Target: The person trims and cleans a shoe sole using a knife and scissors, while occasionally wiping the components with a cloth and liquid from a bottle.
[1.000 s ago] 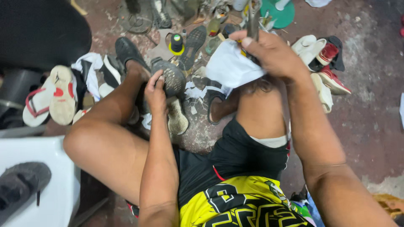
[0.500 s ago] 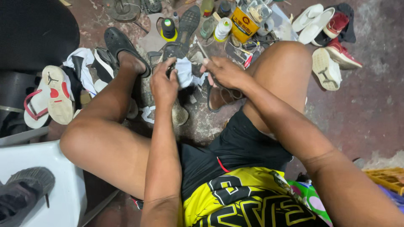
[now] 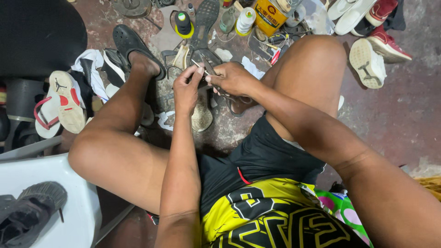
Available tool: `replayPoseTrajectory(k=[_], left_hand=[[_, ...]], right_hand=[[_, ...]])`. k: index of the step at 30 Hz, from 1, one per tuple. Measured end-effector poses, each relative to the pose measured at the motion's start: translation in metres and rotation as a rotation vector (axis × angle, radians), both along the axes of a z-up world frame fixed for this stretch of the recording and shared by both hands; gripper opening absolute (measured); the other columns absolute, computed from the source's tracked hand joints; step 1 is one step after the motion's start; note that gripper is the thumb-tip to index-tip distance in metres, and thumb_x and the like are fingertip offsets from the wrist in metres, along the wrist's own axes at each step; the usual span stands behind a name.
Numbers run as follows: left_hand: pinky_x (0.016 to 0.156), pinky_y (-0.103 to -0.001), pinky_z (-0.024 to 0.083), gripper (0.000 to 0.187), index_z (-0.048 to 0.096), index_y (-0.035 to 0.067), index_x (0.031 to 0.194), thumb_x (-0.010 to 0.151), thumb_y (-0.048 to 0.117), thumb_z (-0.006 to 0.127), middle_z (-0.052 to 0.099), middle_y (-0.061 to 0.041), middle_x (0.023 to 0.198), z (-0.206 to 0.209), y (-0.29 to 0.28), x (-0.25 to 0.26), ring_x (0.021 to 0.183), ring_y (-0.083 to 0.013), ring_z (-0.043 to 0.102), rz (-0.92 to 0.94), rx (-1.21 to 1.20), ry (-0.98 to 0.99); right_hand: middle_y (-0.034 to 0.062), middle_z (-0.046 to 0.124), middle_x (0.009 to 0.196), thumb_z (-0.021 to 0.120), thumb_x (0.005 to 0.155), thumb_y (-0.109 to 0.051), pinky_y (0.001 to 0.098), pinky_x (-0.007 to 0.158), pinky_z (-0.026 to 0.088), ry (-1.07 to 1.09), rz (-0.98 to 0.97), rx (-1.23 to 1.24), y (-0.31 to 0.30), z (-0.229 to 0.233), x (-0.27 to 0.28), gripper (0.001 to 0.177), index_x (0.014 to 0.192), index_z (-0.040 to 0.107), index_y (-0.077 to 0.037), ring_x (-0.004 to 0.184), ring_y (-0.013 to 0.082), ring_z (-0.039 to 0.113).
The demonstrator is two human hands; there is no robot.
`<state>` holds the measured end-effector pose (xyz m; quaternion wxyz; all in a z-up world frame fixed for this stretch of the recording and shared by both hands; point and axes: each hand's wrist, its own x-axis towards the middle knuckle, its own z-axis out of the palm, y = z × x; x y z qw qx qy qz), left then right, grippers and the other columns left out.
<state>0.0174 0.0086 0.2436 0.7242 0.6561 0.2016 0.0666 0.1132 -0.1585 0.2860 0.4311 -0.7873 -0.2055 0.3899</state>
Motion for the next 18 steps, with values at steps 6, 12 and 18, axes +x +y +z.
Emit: replayPoseTrajectory(k=[6,12,18], left_hand=[[0.084,-0.026,0.053,0.025,0.075,-0.002,0.111,0.099,0.019,0.070,0.076,-0.005,0.102,-0.018,0.001,0.003,0.090,-0.0097,0.067,0.154,-0.365,-0.053],[0.076,-0.028,0.055,0.023,0.073,0.000,0.108,0.102,0.021,0.068,0.074,-0.006,0.094,-0.019,0.017,0.005,0.081,-0.0134,0.067,0.371,-0.685,-0.114],[0.076,-0.030,0.056,0.019,0.072,0.002,0.102,0.100,0.020,0.067,0.074,-0.006,0.095,-0.009,0.018,0.008,0.080,-0.0135,0.070,0.448,-0.721,-0.193]], right_hand=[[0.0082,0.074,0.093,0.062,0.104,-0.035,0.0300,0.061,0.048,0.493,0.097,0.227,0.001,0.014,0.005,0.039,0.116,0.067,0.001,0.073,0.0127,0.061],[0.0187,0.062,0.131,0.066,0.097,-0.038,0.0416,0.096,0.056,0.883,0.066,0.627,-0.005,0.059,0.002,0.065,0.151,0.040,-0.011,0.109,0.0260,0.067],[0.0132,0.059,0.132,0.068,0.102,-0.037,0.0488,0.103,0.056,0.768,-0.097,0.845,-0.004,0.036,0.005,0.053,0.138,0.044,-0.007,0.112,0.0229,0.065]])
